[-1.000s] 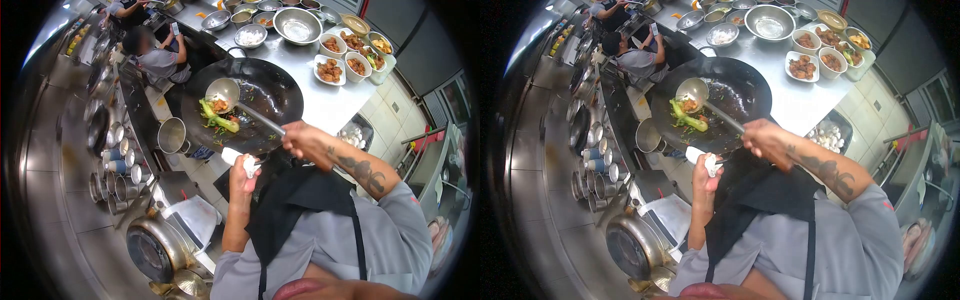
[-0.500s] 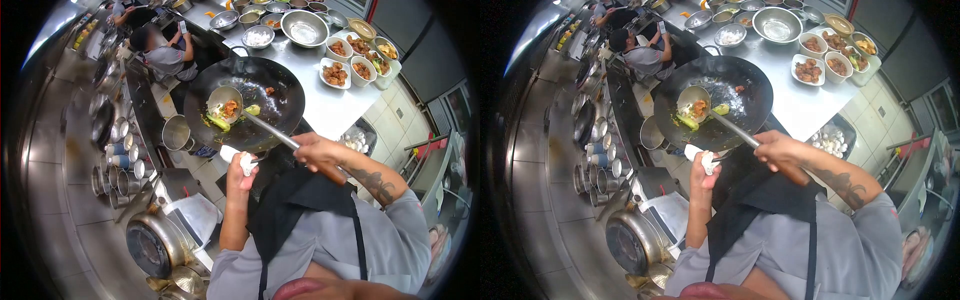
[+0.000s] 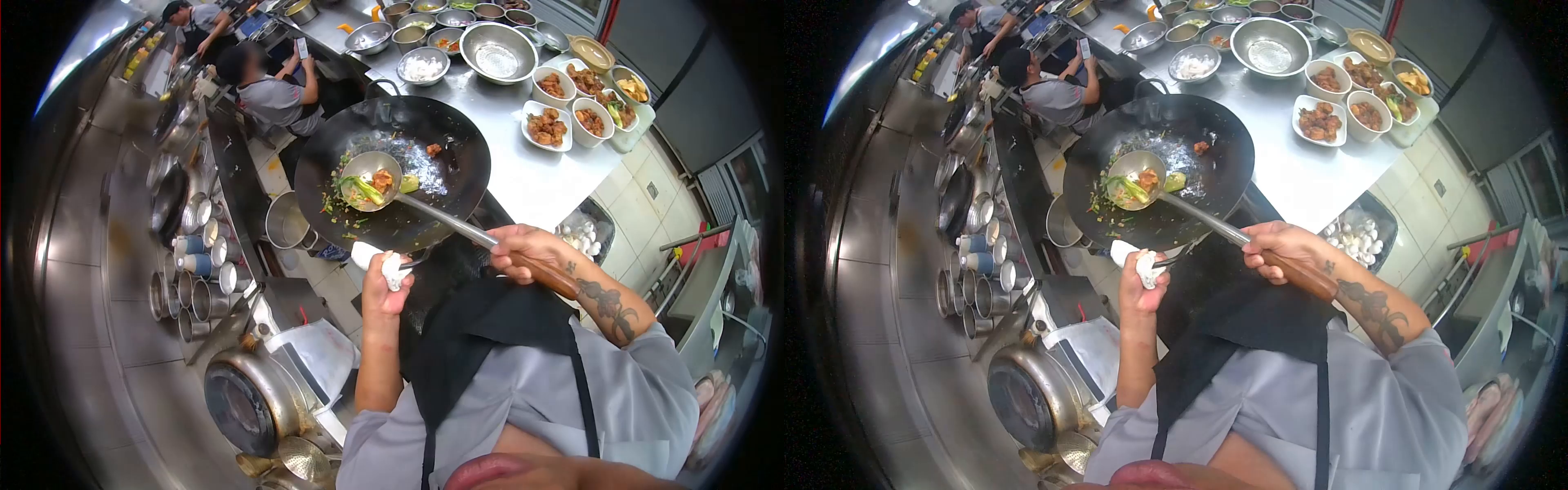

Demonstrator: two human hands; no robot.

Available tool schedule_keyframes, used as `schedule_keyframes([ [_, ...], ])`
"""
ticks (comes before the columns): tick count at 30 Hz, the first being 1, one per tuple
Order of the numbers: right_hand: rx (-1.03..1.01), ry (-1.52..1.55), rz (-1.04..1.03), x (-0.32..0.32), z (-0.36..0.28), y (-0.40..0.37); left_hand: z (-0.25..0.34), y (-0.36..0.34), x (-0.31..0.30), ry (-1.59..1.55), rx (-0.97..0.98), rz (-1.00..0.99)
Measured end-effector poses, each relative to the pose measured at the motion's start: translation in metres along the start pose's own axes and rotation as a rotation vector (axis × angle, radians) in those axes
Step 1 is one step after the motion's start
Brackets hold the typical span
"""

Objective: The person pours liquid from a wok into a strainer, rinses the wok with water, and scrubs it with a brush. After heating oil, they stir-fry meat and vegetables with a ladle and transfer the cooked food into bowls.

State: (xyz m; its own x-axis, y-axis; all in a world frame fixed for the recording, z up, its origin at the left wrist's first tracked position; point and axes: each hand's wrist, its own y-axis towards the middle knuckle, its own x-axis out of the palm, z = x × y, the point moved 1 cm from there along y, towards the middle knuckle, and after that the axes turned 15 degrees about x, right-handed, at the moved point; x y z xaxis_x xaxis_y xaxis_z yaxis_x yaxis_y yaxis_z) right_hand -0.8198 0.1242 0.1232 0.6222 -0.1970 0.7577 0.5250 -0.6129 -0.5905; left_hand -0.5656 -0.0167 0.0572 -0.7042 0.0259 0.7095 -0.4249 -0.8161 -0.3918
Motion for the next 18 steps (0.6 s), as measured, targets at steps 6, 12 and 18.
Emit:
schedule_keyframes([
  [6, -0.119, 0.101, 0.004, -0.009, 0.006, -0.051, -0.003, 0.007, -0.003, -0.044, -0.019, 0.001],
  [12, -0.43, 0.157, 0.145, -0.018, 0.017, -0.136, 0.0, 0.011, -0.008, -0.049, -0.01, -0.048],
  [18, -0.723, 0.106, 0.492, -0.028, 0.035, -0.22, 0.007, 0.003, 0.005, -0.178, -0.098, -0.093],
])
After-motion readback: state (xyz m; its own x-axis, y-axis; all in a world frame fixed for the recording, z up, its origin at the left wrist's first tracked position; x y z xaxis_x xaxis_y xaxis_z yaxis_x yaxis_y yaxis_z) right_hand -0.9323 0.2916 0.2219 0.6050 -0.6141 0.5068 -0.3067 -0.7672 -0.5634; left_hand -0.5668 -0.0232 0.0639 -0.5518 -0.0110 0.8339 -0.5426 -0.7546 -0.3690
